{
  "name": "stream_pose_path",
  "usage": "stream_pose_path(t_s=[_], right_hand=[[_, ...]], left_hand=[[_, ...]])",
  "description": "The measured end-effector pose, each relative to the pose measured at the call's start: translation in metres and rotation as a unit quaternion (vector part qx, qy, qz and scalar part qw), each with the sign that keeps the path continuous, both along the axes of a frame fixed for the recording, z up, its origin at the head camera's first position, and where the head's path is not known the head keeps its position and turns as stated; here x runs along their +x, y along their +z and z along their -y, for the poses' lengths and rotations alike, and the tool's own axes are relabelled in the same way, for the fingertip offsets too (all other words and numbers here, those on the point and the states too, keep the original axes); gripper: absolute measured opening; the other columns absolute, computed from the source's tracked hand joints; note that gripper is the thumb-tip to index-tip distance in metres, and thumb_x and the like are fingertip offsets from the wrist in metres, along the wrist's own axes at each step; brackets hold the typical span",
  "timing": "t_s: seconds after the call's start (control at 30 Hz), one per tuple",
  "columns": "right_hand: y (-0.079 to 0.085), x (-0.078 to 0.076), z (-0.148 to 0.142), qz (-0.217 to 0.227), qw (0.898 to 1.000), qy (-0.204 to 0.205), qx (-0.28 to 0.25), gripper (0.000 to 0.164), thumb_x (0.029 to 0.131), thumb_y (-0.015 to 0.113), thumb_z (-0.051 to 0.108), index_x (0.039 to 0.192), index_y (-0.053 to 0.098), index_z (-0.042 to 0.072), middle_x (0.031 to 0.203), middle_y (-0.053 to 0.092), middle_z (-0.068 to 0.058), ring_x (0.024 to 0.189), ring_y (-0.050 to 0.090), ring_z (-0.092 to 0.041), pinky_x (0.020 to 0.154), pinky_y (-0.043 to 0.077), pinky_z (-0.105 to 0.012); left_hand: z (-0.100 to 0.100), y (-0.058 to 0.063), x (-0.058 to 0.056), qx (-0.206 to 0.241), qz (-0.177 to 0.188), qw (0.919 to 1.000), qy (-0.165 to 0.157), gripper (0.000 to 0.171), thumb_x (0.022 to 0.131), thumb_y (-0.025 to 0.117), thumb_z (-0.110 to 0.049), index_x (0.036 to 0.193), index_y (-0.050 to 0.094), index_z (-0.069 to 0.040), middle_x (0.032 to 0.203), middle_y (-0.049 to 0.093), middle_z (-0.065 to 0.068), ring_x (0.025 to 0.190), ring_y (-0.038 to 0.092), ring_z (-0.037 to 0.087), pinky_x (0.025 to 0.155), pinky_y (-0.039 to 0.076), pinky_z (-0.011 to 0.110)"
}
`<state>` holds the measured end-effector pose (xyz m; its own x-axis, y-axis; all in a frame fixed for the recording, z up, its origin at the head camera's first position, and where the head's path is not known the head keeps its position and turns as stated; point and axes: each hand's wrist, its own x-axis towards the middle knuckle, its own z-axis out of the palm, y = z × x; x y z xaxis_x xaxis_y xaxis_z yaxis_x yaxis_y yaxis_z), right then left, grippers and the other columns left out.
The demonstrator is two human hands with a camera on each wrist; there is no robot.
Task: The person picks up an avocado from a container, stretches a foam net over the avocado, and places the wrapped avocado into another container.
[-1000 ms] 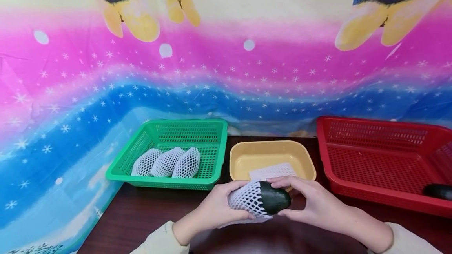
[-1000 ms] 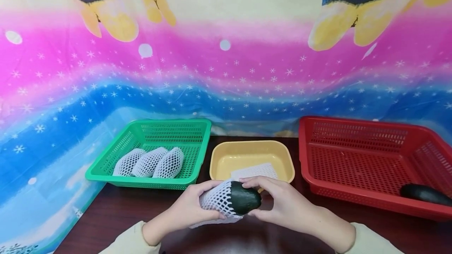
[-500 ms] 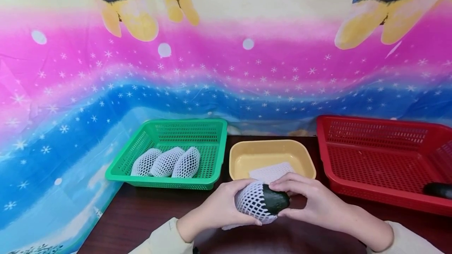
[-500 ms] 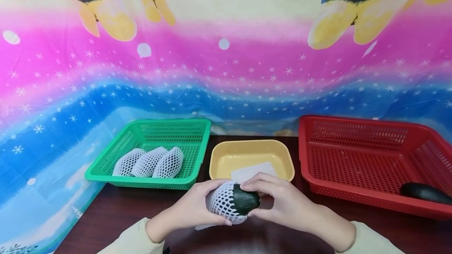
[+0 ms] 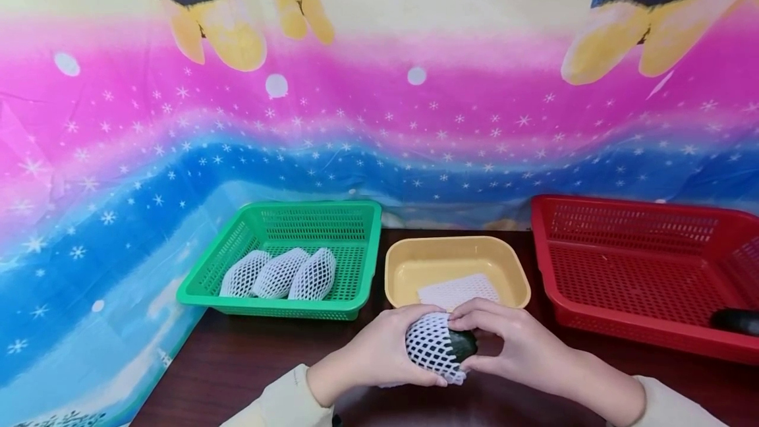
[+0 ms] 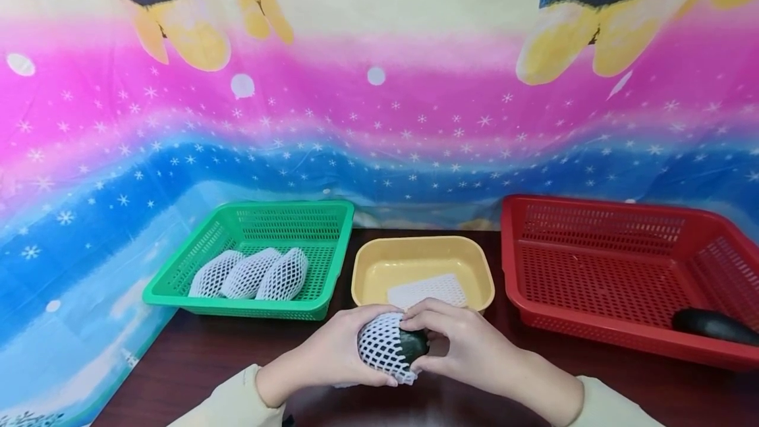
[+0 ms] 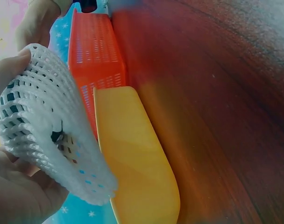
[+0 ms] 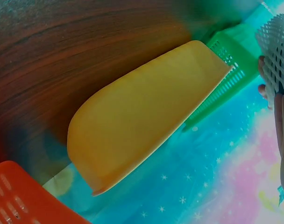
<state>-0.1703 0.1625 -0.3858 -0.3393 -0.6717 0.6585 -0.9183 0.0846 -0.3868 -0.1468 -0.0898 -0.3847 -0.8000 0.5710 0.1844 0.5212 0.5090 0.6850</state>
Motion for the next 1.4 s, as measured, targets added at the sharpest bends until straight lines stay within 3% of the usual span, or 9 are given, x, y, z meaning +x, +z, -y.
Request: stream_pose_path(t_s=[0.13,0.27,0.37,0.53,0.8,0.93,1.03,1.23,1.4], right_hand=[[-0.001,0.000,0.001,0.016,1.000,0.008,-0.014,0.057,0.067,0.095,0.003,0.117,0.069,0.010,0.115,0.060,-0.005,0.102,0.062,-0.017,0.076,0.056,-0.019],[-0.002,0.000,0.002,0.057,0.998,0.009,-0.036,0.059,0.066,0.094,-0.003,0.117,0.069,0.009,0.113,0.059,-0.005,0.099,0.063,-0.015,0.072,0.058,-0.022],[-0.001,0.001,0.002,0.092,0.995,-0.003,-0.049,0.061,0.066,0.093,-0.007,0.119,0.069,0.009,0.112,0.060,-0.005,0.097,0.065,-0.012,0.072,0.059,-0.024],[0.001,0.002,-0.001,0.128,0.989,-0.021,-0.064,0.060,0.070,0.089,-0.011,0.122,0.067,0.009,0.114,0.062,-0.007,0.095,0.069,-0.012,0.072,0.059,-0.026],[0.008,-0.002,-0.006,0.204,0.970,-0.046,-0.127,0.055,0.074,0.081,-0.018,0.124,0.069,0.004,0.121,0.064,-0.004,0.093,0.072,-0.014,0.072,0.060,-0.030],[0.008,-0.002,-0.009,0.234,0.959,-0.031,-0.156,0.051,0.076,0.077,-0.022,0.121,0.069,-0.001,0.119,0.066,-0.004,0.095,0.073,-0.016,0.075,0.060,-0.030],[0.008,-0.001,-0.011,0.254,0.953,-0.032,-0.165,0.048,0.077,0.076,-0.022,0.120,0.069,-0.002,0.117,0.066,-0.003,0.096,0.073,-0.016,0.077,0.059,-0.029],[0.005,0.002,-0.013,0.271,0.947,-0.047,-0.169,0.045,0.078,0.075,-0.022,0.118,0.070,-0.003,0.117,0.068,0.001,0.096,0.073,-0.014,0.079,0.058,-0.027],[-0.002,0.004,-0.013,0.267,0.946,-0.051,-0.180,0.045,0.076,0.076,-0.023,0.116,0.073,-0.002,0.113,0.070,0.002,0.093,0.073,-0.013,0.076,0.059,-0.028]], left_hand=[[-0.001,0.002,-0.001,-0.011,-0.008,0.9999,0.005,0.078,0.071,0.096,-0.034,0.138,0.059,-0.019,0.121,0.065,-0.010,0.101,0.059,0.000,0.086,0.050,0.018],[-0.001,0.008,-0.001,-0.006,0.017,0.9998,0.006,0.082,0.072,0.095,-0.035,0.142,0.056,-0.016,0.126,0.063,-0.008,0.105,0.058,0.001,0.088,0.050,0.020],[0.001,0.014,0.000,-0.015,0.031,0.9994,0.005,0.091,0.070,0.097,-0.034,0.147,0.051,-0.017,0.133,0.054,-0.006,0.112,0.055,0.005,0.093,0.049,0.024],[0.005,0.022,-0.001,-0.046,0.016,0.9988,0.010,0.105,0.067,0.099,-0.024,0.155,0.042,-0.023,0.133,0.043,-0.002,0.115,0.053,0.011,0.098,0.048,0.029],[0.010,0.033,-0.004,0.053,-0.018,0.9962,0.067,0.082,0.069,0.097,-0.015,0.135,0.049,-0.019,0.131,0.061,-0.003,0.113,0.059,0.014,0.095,0.051,0.035],[0.013,0.038,-0.004,0.040,-0.072,0.9926,0.089,0.077,0.067,0.099,-0.027,0.135,0.063,-0.021,0.125,0.059,-0.008,0.111,0.057,0.014,0.092,0.052,0.036],[0.015,0.041,-0.004,0.032,-0.090,0.9904,0.100,0.078,0.066,0.099,-0.031,0.136,0.067,-0.022,0.122,0.062,-0.009,0.108,0.058,0.013,0.090,0.052,0.035],[0.016,0.042,-0.003,0.104,-0.054,0.9883,0.098,0.074,0.065,0.100,-0.019,0.131,0.068,-0.018,0.125,0.068,-0.008,0.108,0.061,0.013,0.090,0.053,0.032],[0.016,0.038,-0.004,0.125,-0.042,0.9896,0.057,0.073,0.065,0.100,-0.019,0.132,0.069,-0.018,0.127,0.068,-0.008,0.110,0.062,0.013,0.091,0.053,0.031]])
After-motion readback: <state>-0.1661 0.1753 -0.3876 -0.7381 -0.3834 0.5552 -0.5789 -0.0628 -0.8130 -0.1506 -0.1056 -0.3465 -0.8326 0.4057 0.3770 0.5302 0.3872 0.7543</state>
